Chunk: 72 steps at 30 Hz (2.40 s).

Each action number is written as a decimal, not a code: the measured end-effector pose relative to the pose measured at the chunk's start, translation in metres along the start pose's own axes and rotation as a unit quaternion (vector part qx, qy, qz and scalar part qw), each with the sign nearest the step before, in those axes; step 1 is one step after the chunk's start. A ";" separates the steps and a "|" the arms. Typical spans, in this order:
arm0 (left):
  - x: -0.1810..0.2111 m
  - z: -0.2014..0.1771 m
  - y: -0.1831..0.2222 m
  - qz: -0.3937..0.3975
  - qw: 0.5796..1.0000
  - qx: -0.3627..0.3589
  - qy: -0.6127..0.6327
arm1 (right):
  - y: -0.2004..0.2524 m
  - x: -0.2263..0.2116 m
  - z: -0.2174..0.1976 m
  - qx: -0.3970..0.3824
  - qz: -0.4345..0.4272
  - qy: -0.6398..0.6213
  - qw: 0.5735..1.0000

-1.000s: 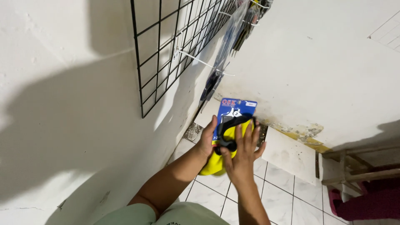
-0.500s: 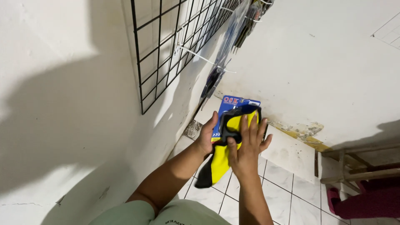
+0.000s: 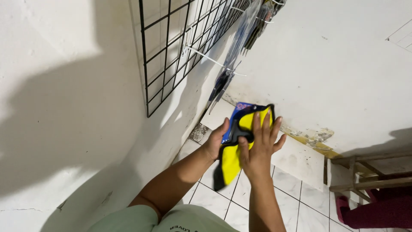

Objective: Cleaning automotive part packaging with a cloth and organizing them on a wire wall rack.

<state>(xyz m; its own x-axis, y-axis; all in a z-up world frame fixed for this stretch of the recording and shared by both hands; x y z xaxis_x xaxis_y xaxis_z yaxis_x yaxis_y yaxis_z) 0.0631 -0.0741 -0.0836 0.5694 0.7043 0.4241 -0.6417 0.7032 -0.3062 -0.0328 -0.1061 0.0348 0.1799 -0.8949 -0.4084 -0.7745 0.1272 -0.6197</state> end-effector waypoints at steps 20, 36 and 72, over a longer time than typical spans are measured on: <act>0.001 -0.016 -0.010 -0.026 0.995 -0.026 0.091 | -0.007 -0.034 0.004 -0.002 -0.023 0.009 1.000; 0.003 -0.002 -0.015 -0.109 0.985 -0.077 0.110 | -0.028 -0.037 -0.003 0.020 -0.037 0.058 0.997; 0.029 0.073 -0.027 -0.166 0.968 -0.136 0.127 | 0.033 -0.039 0.022 -0.001 -0.041 0.014 0.999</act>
<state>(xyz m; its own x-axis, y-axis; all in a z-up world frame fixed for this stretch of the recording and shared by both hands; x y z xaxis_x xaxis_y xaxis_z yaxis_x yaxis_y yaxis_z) 0.0593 -0.0794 -0.0014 0.8511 0.4122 0.3251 -0.2624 0.8704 -0.4167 -0.0519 -0.0572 0.0153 0.2257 -0.9143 -0.3363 -0.7587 0.0516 -0.6494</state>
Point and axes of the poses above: each hand's wrist, its own y-axis away from the middle knuckle, its own z-axis out of the palm, x = y × z, the point moved 7 cm from there along -y, towards the middle knuckle, and after that the axes turned 12 degrees about -y, right-handed, at the moved point
